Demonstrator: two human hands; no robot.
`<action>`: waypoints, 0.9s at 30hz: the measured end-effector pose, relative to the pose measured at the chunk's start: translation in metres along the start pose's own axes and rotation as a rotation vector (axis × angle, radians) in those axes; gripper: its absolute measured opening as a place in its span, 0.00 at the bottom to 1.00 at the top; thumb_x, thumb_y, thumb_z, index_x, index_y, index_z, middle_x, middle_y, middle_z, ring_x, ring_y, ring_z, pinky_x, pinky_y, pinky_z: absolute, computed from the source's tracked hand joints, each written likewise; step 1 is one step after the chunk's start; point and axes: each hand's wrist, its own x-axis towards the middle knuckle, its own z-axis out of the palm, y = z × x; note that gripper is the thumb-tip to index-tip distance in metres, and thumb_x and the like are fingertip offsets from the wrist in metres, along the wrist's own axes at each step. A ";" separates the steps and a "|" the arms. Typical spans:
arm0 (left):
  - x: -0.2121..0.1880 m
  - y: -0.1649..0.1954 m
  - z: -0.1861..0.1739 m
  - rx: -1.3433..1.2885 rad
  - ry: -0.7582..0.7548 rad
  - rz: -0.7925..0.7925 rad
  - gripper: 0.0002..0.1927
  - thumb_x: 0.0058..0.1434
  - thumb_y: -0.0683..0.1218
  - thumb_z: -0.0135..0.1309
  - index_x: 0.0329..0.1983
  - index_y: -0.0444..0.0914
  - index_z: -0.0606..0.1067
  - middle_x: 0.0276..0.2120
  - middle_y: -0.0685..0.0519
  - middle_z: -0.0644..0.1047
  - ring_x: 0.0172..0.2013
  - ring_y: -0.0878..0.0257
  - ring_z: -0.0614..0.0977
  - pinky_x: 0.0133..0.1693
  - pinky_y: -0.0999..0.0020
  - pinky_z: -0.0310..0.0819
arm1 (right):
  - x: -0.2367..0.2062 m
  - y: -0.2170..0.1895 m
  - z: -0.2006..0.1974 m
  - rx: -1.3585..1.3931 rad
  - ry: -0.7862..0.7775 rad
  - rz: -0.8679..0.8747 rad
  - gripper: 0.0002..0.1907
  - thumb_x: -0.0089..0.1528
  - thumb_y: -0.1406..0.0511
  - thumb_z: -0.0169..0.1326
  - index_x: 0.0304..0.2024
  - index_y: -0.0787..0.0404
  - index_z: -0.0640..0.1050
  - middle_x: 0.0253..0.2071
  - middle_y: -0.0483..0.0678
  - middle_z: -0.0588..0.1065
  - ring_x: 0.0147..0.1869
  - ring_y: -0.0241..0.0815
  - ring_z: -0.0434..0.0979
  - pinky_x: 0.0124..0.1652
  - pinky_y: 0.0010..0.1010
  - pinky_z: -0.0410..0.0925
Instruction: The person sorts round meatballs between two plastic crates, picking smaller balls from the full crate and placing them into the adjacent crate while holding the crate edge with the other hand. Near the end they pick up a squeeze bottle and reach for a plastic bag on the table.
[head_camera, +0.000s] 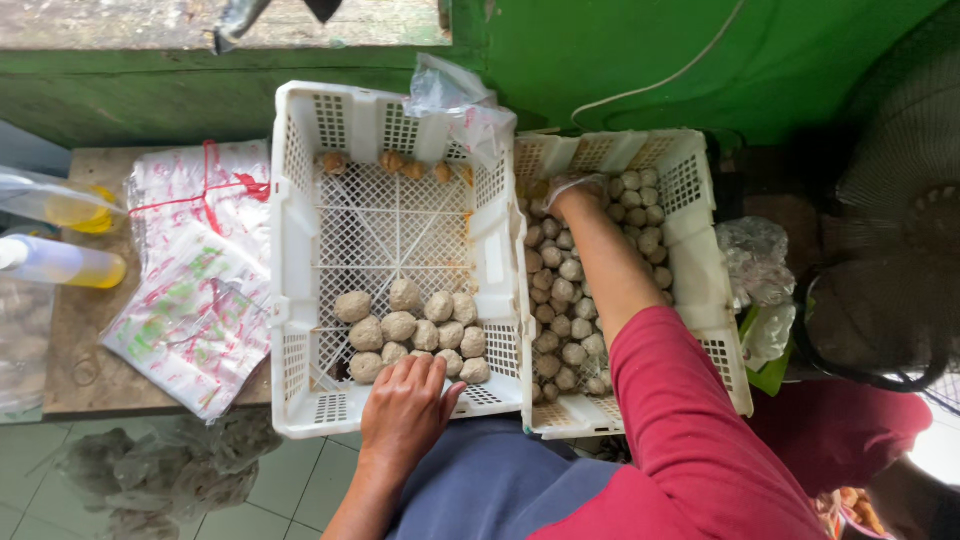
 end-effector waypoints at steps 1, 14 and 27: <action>0.001 0.001 0.001 -0.007 -0.023 -0.008 0.22 0.61 0.59 0.54 0.44 0.35 0.76 0.40 0.49 0.79 0.44 0.54 0.80 0.44 0.58 0.73 | 0.000 0.002 0.002 0.026 0.016 0.004 0.21 0.61 0.59 0.55 0.57 0.51 0.79 0.63 0.54 0.73 0.66 0.58 0.73 0.57 0.54 0.69; 0.014 0.008 0.018 -0.002 -0.055 -0.021 0.23 0.62 0.60 0.54 0.44 0.35 0.77 0.41 0.49 0.80 0.44 0.54 0.81 0.44 0.58 0.74 | 0.000 0.023 0.020 -0.001 0.157 -0.178 0.15 0.61 0.59 0.57 0.49 0.55 0.81 0.54 0.55 0.77 0.61 0.57 0.75 0.55 0.50 0.70; 0.018 0.006 0.017 0.009 -0.053 -0.032 0.24 0.60 0.61 0.54 0.44 0.36 0.77 0.40 0.50 0.80 0.45 0.54 0.81 0.44 0.58 0.74 | 0.021 0.034 0.023 0.354 0.312 -0.265 0.15 0.66 0.55 0.54 0.40 0.59 0.82 0.45 0.59 0.80 0.50 0.61 0.79 0.50 0.50 0.71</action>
